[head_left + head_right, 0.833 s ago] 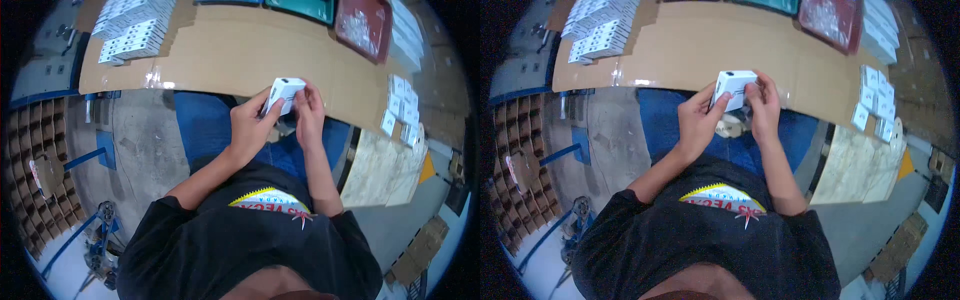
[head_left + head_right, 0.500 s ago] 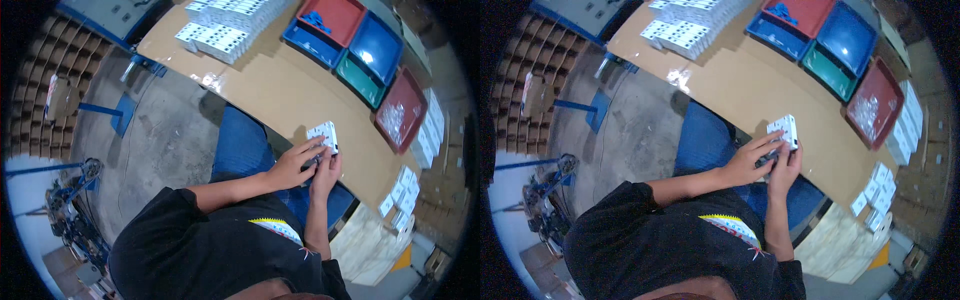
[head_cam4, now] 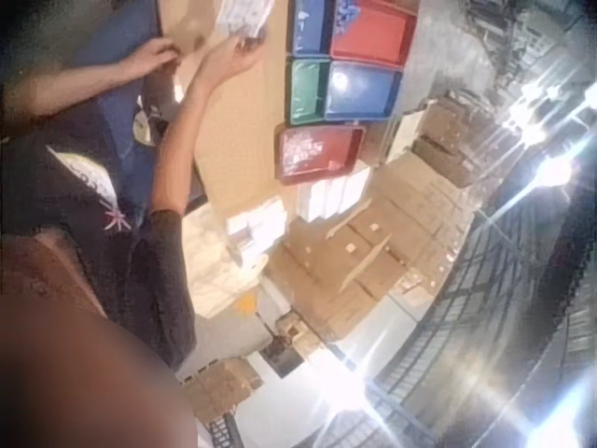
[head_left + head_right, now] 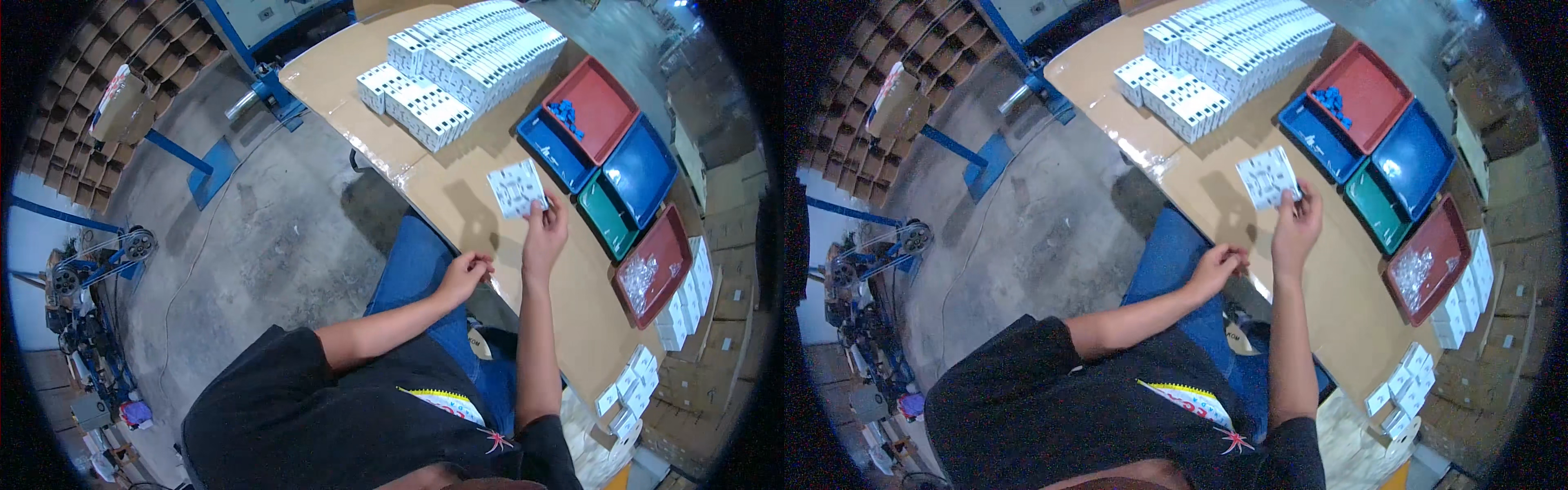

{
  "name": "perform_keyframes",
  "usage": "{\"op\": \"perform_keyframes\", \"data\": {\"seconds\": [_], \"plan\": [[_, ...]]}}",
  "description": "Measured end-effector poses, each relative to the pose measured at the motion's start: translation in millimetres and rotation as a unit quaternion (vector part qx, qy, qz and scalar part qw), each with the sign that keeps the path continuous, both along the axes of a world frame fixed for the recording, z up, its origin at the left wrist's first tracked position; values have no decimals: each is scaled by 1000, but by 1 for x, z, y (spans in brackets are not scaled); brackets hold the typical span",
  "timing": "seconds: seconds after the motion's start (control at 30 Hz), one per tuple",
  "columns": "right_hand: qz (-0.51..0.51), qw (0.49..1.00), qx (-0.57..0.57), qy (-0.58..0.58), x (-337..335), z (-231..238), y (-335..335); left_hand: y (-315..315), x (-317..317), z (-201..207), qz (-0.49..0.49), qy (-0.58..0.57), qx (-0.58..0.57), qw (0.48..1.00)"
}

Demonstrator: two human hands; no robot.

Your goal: Assembling small electronic component units and placing them into white boxes for packaging.

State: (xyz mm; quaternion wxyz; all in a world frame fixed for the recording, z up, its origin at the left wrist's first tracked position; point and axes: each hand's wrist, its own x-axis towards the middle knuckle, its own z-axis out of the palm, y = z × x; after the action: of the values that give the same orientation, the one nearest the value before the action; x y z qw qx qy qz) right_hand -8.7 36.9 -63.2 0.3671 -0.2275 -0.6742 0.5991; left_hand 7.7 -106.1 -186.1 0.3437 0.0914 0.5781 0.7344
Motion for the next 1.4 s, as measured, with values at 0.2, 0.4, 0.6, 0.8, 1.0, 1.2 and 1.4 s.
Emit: {"op": "perform_keyframes", "data": {"seconds": [0.2,0.4,0.6,0.8,1.0,1.2,1.4], "plan": [[46,974,219,21,-143,26,-8,1,-5,9,-12,-36,-7,999],[16,892,450,52,-242,21,-10,1,-7,-5,3,-44,26,999],[18,895,445,30,-280,5,-4,0,-10,8,-19,-95,34,995],[21,904,427,3,-292,1,-16,-3,-15,3,-30,-85,37,995],[2,882,471,-14,-294,-1,-16,-2,-13,6,-12,-102,56,993],[-14,860,509,-40,-296,3,-11,-4,-18,8,-43,-103,29,993],[7,858,508,-78,-293,6,-12,-1,-16,3,-26,-104,49,993]]}}
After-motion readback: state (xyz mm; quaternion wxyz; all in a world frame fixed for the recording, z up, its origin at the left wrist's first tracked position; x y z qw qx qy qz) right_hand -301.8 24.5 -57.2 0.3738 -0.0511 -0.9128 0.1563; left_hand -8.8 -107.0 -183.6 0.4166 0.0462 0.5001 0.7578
